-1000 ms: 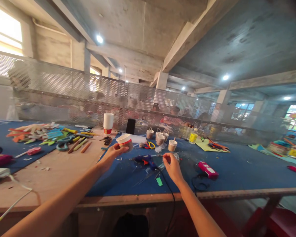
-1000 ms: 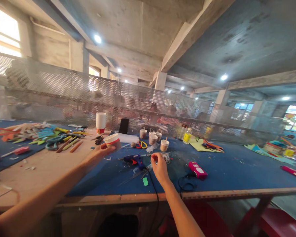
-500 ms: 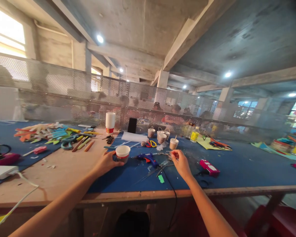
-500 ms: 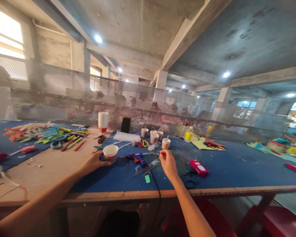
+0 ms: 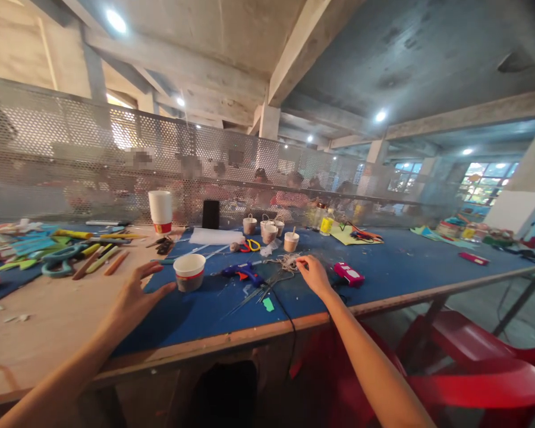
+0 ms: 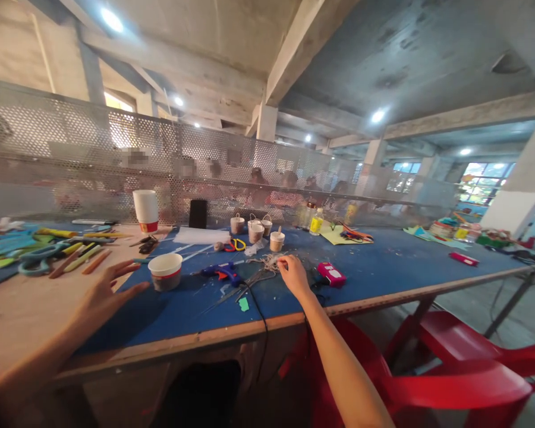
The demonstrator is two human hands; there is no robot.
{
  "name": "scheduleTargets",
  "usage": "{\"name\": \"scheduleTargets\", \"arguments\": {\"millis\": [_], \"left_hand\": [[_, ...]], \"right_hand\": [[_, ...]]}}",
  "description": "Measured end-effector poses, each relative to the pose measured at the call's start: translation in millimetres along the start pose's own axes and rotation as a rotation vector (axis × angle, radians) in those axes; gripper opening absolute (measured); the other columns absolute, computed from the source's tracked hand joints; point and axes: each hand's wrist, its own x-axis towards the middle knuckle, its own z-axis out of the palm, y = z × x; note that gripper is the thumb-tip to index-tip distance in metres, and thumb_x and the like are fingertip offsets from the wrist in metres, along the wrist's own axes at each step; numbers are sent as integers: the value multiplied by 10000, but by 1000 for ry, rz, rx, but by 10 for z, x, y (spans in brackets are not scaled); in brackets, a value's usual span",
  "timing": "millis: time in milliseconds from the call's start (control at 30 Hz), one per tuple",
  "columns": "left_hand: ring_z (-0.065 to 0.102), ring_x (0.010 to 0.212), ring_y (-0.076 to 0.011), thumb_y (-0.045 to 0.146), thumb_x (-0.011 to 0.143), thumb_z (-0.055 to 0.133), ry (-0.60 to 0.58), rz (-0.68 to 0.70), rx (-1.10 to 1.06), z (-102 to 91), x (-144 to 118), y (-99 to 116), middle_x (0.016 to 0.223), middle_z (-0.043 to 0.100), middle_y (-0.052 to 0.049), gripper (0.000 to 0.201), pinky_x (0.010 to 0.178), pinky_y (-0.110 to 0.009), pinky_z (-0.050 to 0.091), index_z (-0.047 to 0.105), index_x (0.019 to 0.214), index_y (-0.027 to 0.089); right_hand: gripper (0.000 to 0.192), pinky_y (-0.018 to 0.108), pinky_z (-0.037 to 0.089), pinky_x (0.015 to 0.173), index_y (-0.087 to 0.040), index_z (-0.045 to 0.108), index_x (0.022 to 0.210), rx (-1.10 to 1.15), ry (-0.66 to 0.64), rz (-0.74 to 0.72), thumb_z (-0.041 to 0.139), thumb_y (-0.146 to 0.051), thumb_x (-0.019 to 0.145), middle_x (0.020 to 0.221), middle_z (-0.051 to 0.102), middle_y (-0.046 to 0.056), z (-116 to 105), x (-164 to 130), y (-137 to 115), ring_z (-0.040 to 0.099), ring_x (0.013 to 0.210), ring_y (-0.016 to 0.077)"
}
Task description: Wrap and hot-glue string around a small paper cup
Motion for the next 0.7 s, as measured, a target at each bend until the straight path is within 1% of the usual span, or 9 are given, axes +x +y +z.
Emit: {"name": "scheduleTargets", "arguments": {"millis": [33,100,167,300,400,433,500,567,700], "left_hand": [[537,1318,-405,516,761,706,59,1,-1,-26,-40,53,1345,644,-167,656,1099,-560,392,514,1312,216],[512,1348,-396,478,784,700,89,16,-35,-61,-128,156,1402,616,-104,558,1099,-546,411,542,1276,267],[522,1335,-415,491,803,688,117,-14,-75,-75,-223,245,1402,614,-105,531,1075,-559,436,550,1270,280],[564,1297,-380,512,826,672,82,-4,-109,-59,-404,386,1361,645,-80,481,1101,-537,424,556,1243,304],[543,1317,-381,515,865,639,51,-15,-49,-27,-517,474,1398,622,-50,423,1104,-552,407,572,1234,317],[563,1295,-382,519,866,639,51,-15,-41,-13,-551,500,1367,640,-39,408,1092,-557,415,579,1218,322],[575,1275,-383,518,862,647,45,13,-71,21,-618,547,1313,664,-32,379,1079,-548,426,596,1187,330],[588,1249,-382,500,848,675,37,45,-140,65,-682,599,1253,688,-32,362,1077,-536,426,615,1161,328],[650,1132,-340,437,834,723,-65,56,-347,220,-762,790,1168,724,-50,318,1059,-501,444,652,1112,300]], "right_hand": [[208,378,500,875,-202,732,976,-14,-16,-13,542,-263,918,975,717,80,0,-4,-18,652,910,228],[209,374,487,870,-216,747,971,-50,-56,-20,552,-274,924,975,715,78,-3,-8,-52,642,930,237],[188,374,474,876,-227,761,950,-87,-103,-15,592,-300,913,983,714,76,-2,-10,-77,633,943,244],[122,365,454,870,-248,773,888,-108,-149,37,701,-337,844,932,703,59,25,4,-92,615,918,239],[30,332,450,828,-245,750,751,-52,-164,85,748,-262,776,836,684,40,66,40,-87,611,857,219],[56,324,450,813,-238,733,705,-33,-163,93,749,-235,758,813,679,36,79,57,-86,611,832,212],[103,314,454,785,-226,701,650,4,-155,100,734,-216,747,780,675,32,95,99,-90,614,787,201],[127,312,463,762,-217,684,653,62,-140,107,693,-248,776,764,685,31,92,152,-104,624,752,196],[229,312,501,747,-203,676,815,207,-90,126,542,-376,885,819,737,46,25,282,-206,678,767,199]]}}
